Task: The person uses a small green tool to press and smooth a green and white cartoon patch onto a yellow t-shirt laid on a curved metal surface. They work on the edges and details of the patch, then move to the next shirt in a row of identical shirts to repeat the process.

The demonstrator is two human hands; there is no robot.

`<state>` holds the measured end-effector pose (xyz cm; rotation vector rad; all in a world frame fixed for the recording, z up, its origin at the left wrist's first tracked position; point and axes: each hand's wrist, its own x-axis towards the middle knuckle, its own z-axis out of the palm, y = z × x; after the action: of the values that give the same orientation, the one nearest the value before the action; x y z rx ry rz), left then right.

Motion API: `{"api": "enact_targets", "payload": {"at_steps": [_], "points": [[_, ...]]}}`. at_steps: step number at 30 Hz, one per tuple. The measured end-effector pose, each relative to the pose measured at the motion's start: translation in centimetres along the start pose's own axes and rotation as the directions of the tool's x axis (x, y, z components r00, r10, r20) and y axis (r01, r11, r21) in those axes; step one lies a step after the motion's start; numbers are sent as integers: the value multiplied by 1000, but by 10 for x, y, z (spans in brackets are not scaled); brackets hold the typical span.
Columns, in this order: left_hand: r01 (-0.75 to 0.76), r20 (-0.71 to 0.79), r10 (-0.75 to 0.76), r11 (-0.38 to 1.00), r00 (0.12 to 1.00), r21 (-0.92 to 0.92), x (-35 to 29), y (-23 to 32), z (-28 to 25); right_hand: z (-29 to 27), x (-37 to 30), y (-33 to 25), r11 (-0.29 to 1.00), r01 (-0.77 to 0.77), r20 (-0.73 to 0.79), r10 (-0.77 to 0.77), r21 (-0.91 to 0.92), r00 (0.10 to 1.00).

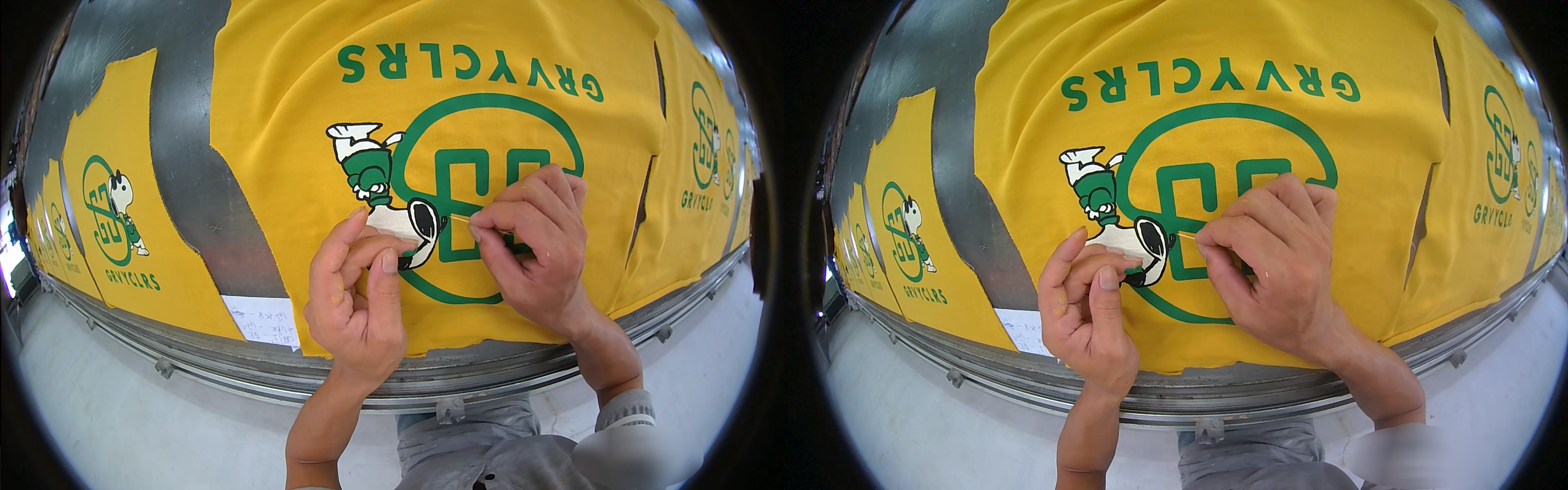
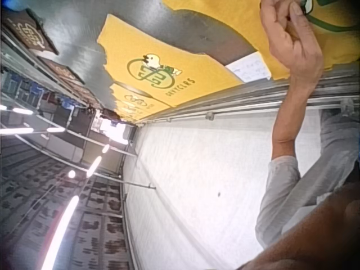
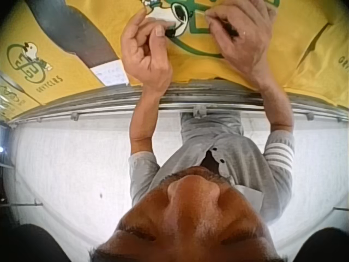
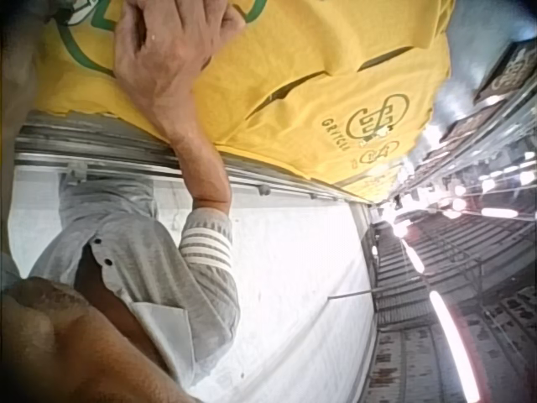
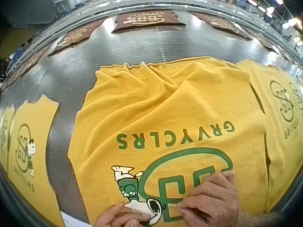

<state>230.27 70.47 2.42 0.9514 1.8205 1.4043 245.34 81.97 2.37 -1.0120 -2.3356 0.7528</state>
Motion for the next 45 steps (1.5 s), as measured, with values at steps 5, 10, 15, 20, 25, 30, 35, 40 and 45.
{"api": "enact_targets", "payload": {"at_steps": [5,10,15,20,25,30,35,40,45], "points": [[7,1,-7,1000,1000,-7,0,1,0,-1,1,0,1000,6,16,-6,-6,1000],[-12,5,12,1000,1000,2,1,1,-1,-1,1,0,1000,7,19,-7,1,1000],[7,2,-7,1000,1000,-5,1,2,-1,-1,1,0,1000,-5,15,5,-3,1000],[-2,5,2,1000,1000,-4,1,0,-1,-2,1,-1,1000,-5,33,5,0,999],[-13,6,13,1000,1000,-1,1,-1,-1,-3,1,-1,1000,-10,36,10,4,999],[-10,9,10,1000,1000,3,1,0,-1,-2,1,-1,1000,-13,18,13,12,1000],[-17,18,17,1000,1000,11,1,-1,-2,-1,1,-1,1000,-11,22,11,-1,1000],[-14,18,14,1000,1000,-3,1,-1,-2,-4,1,-1,999,-18,20,17,39,1000],[-18,24,18,1000,1000,14,1,-1,-2,-4,-5,-11,982,-21,10,20,187,1000]]}}
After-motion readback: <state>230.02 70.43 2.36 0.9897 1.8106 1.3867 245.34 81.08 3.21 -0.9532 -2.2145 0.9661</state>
